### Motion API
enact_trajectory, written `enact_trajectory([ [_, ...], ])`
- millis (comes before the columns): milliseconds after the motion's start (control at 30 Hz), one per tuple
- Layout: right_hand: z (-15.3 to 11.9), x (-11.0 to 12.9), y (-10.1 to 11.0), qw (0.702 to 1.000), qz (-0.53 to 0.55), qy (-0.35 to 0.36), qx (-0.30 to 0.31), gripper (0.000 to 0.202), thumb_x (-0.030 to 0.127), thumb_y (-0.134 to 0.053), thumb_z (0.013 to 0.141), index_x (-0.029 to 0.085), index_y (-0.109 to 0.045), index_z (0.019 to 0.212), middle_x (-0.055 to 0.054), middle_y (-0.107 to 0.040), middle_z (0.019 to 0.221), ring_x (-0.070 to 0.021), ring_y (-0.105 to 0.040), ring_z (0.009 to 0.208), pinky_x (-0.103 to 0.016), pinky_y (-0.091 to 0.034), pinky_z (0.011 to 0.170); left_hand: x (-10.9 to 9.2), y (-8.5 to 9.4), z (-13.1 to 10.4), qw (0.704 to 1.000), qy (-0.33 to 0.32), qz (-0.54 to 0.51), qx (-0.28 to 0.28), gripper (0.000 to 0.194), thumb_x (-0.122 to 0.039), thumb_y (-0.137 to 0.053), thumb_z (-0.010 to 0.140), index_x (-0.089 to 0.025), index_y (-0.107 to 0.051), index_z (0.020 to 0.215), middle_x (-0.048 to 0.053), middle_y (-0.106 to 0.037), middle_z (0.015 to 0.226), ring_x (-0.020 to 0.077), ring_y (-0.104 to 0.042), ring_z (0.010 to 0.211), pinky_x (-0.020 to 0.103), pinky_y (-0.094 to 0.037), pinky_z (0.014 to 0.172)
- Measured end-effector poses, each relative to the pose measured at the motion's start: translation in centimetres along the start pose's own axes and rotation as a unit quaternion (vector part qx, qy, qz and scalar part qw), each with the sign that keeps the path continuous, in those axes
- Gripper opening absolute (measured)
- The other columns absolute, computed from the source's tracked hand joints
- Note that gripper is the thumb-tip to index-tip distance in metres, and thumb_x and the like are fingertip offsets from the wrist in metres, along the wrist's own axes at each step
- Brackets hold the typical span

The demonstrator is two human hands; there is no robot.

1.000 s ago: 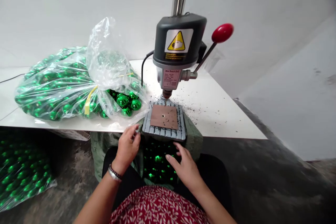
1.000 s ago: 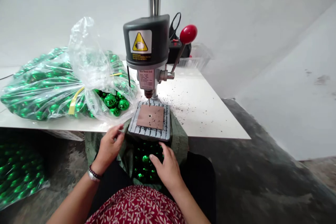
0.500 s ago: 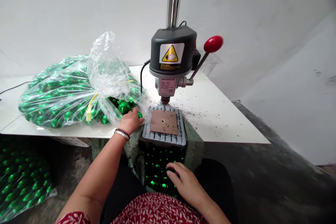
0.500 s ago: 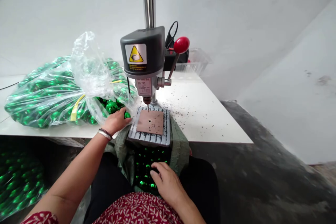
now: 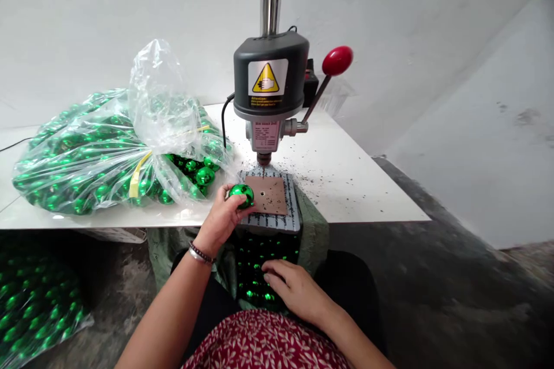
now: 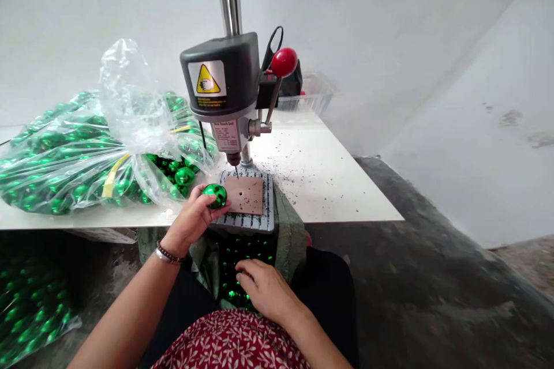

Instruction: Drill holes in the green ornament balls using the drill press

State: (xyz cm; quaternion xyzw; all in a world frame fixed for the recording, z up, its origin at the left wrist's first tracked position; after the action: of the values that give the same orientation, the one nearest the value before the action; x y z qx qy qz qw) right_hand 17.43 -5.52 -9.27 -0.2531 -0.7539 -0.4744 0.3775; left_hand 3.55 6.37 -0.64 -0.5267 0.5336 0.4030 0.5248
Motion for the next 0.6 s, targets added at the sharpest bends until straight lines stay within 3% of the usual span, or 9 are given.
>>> enact_trajectory([
  [100,-0.3,-0.2,0.2,1.000,0.000,0.002,0.000,0.039,0.044,-0.040,0.091,0.023,-0.067,0.109,-0.006,-0.068,0.104,-0.0153,-0.063,0.095,-0.030,-0.047,0.089,-0.2,0.6,2.3,0.985,-0.074,0.147,-0.050,0.052,-0.035,-0.072,0.071,-0.020,-0.048,0.114,0.005,-0.062,0.104,0.0173,-0.062,0.094,0.035,-0.051,0.089],
  [200,-0.7,-0.6,0.4,1.000,0.006,-0.004,-0.010,0.037,0.043,-0.040,0.091,0.023,-0.068,0.106,-0.005,-0.069,0.102,-0.0149,-0.063,0.093,-0.029,-0.047,0.088,-0.2,0.3,4.2,0.960,-0.120,0.251,-0.034,0.054,-0.036,-0.074,0.071,-0.019,-0.051,0.117,0.005,-0.063,0.107,0.0182,-0.061,0.096,0.033,-0.049,0.090],
  [400,-1.0,-1.5,0.7,0.999,0.024,-0.015,-0.023,0.037,0.042,-0.040,0.091,0.023,-0.068,0.106,-0.005,-0.069,0.104,-0.0146,-0.063,0.094,-0.029,-0.047,0.089,0.6,-0.4,5.7,0.955,-0.142,0.259,0.004,0.056,-0.037,-0.072,0.072,-0.016,-0.051,0.120,0.007,-0.066,0.108,0.0202,-0.062,0.099,0.035,-0.049,0.091],
  [600,-1.1,-2.1,0.7,0.999,0.030,-0.013,-0.031,0.038,0.042,-0.040,0.091,0.022,-0.068,0.107,-0.006,-0.069,0.105,-0.0155,-0.064,0.094,-0.030,-0.048,0.089,0.0,-1.1,5.4,0.918,-0.191,0.347,0.019,0.054,-0.033,-0.076,0.070,-0.020,-0.059,0.120,0.007,-0.067,0.112,0.0241,-0.060,0.106,0.040,-0.045,0.098],
])
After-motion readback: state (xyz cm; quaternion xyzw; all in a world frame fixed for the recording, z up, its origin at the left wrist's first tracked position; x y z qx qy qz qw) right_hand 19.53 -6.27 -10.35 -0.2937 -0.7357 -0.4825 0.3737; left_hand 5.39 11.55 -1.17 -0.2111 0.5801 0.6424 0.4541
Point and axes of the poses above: each hand's wrist, its own z-axis towards the middle knuckle, its own y-axis out of the back of the hand, x = y × z, the point moved 7 cm from there along z, towards the middle knuckle
